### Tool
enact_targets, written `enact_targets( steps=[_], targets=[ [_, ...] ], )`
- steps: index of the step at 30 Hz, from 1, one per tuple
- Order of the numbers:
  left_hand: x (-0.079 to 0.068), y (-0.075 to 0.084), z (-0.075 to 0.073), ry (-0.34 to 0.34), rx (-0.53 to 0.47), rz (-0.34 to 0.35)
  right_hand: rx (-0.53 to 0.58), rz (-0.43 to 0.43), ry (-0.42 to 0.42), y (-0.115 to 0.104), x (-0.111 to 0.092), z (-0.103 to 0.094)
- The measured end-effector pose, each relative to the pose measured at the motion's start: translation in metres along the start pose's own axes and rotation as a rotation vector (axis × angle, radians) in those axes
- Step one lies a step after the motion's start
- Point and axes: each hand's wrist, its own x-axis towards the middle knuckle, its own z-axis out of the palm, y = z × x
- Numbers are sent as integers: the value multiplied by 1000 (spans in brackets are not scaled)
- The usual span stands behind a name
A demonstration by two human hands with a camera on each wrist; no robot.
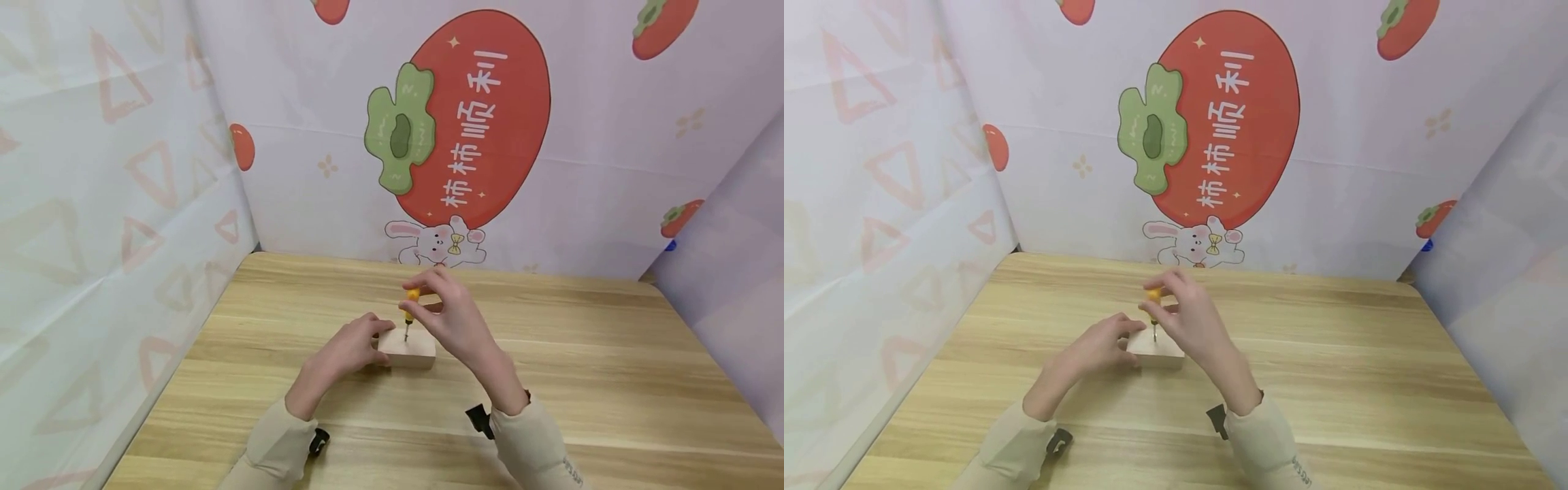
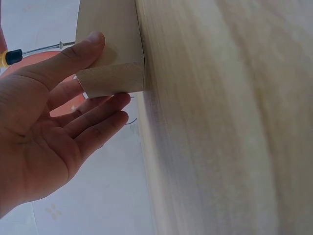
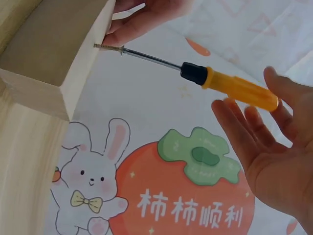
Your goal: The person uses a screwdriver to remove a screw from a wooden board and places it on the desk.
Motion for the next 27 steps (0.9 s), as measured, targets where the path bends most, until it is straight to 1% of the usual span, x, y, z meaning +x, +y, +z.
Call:
enact_targets(
  steps=[2, 4, 6, 9, 13, 19, 24, 27],
  targets=[
    [0, 0, 0, -1, -5, 1, -40, -5, 57, 3, 0, 4],
    [0, 0, 1, 0, -8, 3, -53, 0, 112, 5, 0, 8],
    [1, -1, 1, 1, -7, 2, -20, 10, 146, 7, 0, 10],
    [1, -1, 1, 1, -3, 0, 47, 28, 168, 9, 1, 11],
    [0, 0, 0, 3, -4, -5, 74, 22, 156, 8, 1, 10],
    [0, 1, -1, 0, -10, -8, 86, 14, 86, 7, 1, 6],
    [0, 2, 0, 1, -13, -15, 118, 17, 32, 9, 1, 4],
    [-1, 2, 0, 2, -9, -9, 114, 11, 28, 9, 0, 6]
  ],
)
